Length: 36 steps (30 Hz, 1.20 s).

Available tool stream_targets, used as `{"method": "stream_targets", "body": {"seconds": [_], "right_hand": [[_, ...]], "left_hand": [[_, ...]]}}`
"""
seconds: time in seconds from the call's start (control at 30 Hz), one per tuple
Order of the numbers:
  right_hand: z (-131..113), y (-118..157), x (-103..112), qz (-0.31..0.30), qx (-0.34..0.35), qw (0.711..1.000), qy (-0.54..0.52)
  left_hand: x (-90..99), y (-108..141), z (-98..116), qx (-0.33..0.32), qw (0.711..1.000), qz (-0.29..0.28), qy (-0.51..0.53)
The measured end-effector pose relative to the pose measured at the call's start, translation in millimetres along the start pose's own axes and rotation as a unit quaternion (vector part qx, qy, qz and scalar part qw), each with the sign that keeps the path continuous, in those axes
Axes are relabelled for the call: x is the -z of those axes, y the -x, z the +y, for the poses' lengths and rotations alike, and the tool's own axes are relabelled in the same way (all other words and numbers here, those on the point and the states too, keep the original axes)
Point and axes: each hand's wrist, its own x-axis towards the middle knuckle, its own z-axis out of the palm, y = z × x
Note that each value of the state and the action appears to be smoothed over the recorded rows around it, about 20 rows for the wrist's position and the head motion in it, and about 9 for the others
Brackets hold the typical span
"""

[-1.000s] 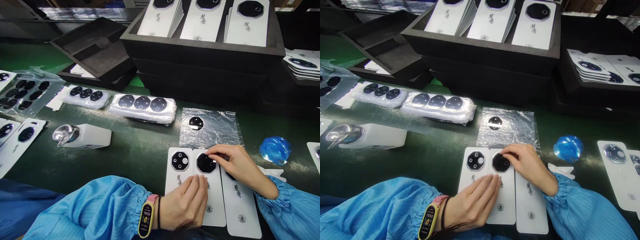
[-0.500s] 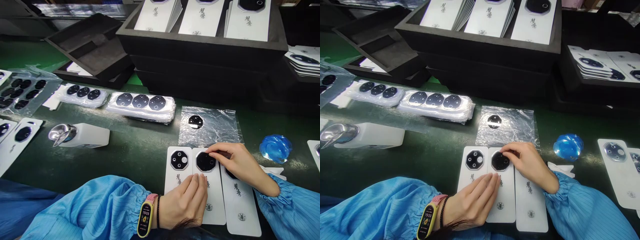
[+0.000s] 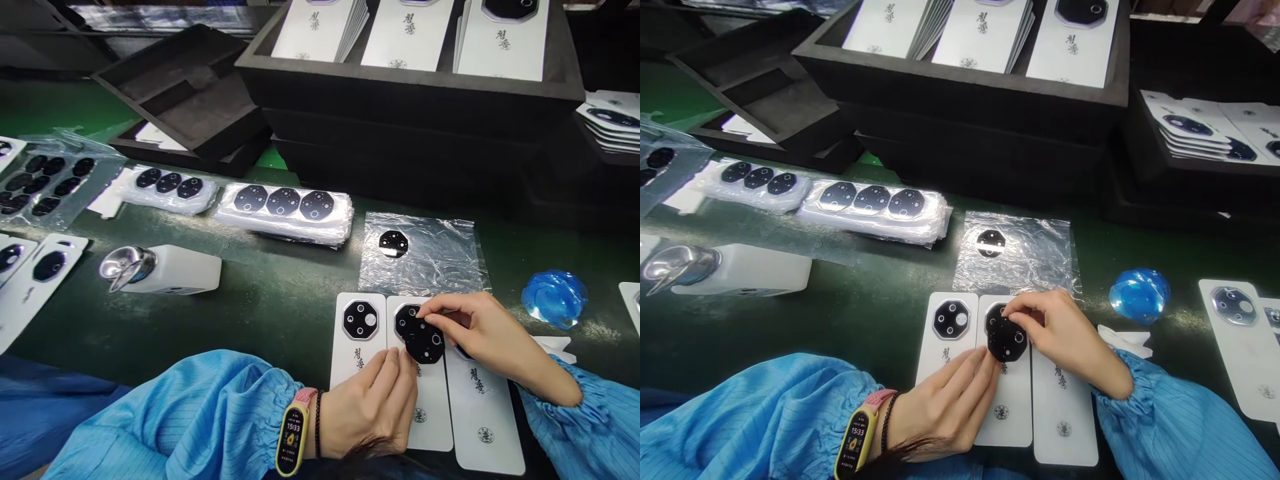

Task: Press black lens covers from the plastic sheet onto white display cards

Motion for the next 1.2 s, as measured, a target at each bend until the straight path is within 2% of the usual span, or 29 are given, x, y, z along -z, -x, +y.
{"method": "stream_targets", "body": {"seconds": [0.17,0.53,0.93,1.07,1.2], "right_hand": [[5.4,-1.3,-1.9,0.071,0.015,0.997,0.02],[11.3,-2.9,-7.8,0.052,0.067,0.993,0.082],[10.6,-1.2,-10.0,0.068,0.083,0.988,0.112],[10.0,-0.3,-10.8,0.074,0.089,0.988,0.103],[9.6,-0.3,-11.9,0.078,0.09,0.988,0.098]], "left_hand": [[0.8,0.4,-1.8,-0.018,1.0,-0.012,-0.007],[-0.7,-0.5,-1.7,-0.011,1.0,0.018,-0.003],[0.0,1.2,-1.6,-0.025,1.0,-0.011,-0.015],[-0.3,1.2,-3.5,-0.026,1.0,0.006,-0.003],[0.7,1.5,-3.3,-0.024,0.999,-0.022,0.009]]}}
